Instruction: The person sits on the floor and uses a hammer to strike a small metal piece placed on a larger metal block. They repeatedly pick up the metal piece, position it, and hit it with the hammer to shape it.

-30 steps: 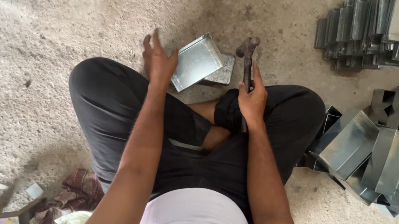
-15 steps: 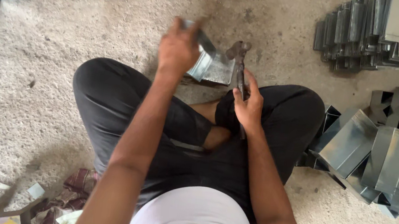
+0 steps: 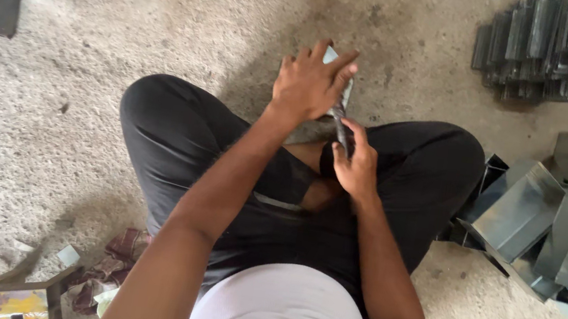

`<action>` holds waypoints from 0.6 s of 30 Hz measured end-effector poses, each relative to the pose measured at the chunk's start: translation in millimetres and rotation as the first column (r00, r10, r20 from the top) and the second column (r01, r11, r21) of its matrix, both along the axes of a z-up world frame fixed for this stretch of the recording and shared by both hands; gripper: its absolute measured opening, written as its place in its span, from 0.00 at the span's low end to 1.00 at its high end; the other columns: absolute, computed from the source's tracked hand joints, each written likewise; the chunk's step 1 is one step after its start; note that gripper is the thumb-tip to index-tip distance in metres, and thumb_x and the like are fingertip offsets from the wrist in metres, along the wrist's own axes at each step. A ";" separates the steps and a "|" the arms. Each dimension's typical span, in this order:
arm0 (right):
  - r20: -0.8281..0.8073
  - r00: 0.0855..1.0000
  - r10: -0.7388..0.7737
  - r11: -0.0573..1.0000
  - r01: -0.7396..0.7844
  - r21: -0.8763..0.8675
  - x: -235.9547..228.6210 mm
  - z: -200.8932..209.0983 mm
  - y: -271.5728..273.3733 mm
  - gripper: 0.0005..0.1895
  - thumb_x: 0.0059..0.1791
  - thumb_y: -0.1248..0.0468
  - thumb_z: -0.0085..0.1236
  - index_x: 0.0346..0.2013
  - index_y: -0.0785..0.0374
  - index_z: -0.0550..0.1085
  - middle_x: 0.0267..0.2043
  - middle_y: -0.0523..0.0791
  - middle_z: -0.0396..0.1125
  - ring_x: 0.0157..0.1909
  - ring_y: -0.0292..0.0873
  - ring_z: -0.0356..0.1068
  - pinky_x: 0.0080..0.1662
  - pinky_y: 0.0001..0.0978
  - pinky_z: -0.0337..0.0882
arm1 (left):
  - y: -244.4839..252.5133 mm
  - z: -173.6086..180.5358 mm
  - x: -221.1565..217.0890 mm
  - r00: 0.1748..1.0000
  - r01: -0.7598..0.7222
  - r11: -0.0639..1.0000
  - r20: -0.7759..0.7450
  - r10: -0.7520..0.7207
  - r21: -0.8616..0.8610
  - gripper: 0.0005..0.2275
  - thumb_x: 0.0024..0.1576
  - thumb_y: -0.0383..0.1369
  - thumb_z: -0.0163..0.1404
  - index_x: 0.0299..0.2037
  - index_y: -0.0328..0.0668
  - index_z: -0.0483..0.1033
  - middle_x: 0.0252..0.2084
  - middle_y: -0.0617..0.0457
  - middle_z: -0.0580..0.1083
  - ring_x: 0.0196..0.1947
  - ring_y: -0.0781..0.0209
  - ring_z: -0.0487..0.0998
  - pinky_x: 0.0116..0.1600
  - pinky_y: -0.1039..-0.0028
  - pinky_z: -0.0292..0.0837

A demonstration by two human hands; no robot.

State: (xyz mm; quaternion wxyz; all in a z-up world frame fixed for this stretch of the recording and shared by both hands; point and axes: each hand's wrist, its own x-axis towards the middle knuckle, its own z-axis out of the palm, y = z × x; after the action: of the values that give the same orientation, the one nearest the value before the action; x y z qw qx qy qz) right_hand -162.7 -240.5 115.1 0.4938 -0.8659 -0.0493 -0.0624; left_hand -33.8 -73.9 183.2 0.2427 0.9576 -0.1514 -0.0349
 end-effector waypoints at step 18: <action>0.062 0.997 0.052 0.989 -0.043 -0.144 23.5 -17.7 25.6 0.20 0.49 0.73 0.61 0.56 0.65 0.71 0.49 0.58 0.73 0.51 0.63 0.74 0.50 0.43 0.74 | -18.8 -6.1 35.0 0.995 -0.083 0.996 0.066 0.080 0.046 0.23 0.64 0.57 0.37 0.58 0.57 0.74 0.56 0.41 0.71 0.48 0.36 0.77 0.48 0.46 0.72</action>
State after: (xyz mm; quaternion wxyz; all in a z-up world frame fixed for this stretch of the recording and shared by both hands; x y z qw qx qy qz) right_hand -139.2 -214.9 97.4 0.4302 -0.8950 -0.0905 -0.0752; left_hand 1.3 -92.7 177.1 0.2155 0.9692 -0.1192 0.0022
